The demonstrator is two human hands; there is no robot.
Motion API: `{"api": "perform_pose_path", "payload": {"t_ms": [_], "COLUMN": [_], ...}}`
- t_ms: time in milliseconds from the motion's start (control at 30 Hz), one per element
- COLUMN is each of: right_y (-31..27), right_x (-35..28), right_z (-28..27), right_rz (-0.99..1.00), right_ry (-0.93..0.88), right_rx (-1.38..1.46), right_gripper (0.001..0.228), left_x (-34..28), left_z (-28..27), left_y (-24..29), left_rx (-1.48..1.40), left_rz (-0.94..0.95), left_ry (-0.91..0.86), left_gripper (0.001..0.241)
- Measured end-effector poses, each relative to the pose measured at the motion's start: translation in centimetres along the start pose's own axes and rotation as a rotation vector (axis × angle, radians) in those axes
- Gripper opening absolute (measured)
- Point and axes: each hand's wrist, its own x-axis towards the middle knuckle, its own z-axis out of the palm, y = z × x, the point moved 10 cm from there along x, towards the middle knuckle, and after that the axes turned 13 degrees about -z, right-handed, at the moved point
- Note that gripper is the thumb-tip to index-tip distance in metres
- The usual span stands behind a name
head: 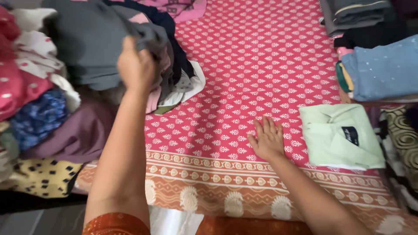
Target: Folding different items of clothing on a bed spread.
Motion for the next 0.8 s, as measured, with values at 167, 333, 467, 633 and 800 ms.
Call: {"api": "perform_pose_path", "payload": {"t_ms": [167, 333, 467, 633, 800], "right_y": [-0.7, -2.0, -6.3, -8.0, 3.7], "right_x": [-2.9, -8.0, -11.2, -15.3, -11.0], "right_z": [1.5, 1.9, -4.3, -14.8, -4.9], "right_rz": [-0.107, -0.079, 0.028, -0.056, 0.313], "right_ry": [-0.069, -0.263, 0.168, 0.693, 0.376], "right_rx": [0.053, 0.155, 0.885, 0.902, 2.213], "right_gripper": [0.079, 0.087, 0.112, 0.102, 0.036], "left_x": [-0.5, -4.4, -9.9, -16.1, -19.0], "left_z": [-7.8, -18.2, -22.5, -25.0, -31.2], "left_y": [17.9, 30.0, 35.5, 38.5, 38.4], "left_rx": [-0.106, -0.314, -0.351, -0.313, -0.204], "left_rz": [0.256, 0.475, 0.546, 0.499, 0.55], "left_ry": [-0.013, 0.036, -0.029, -0.243, -0.189], "left_gripper": [0.016, 0.021, 0.015, 0.016, 0.02]}}
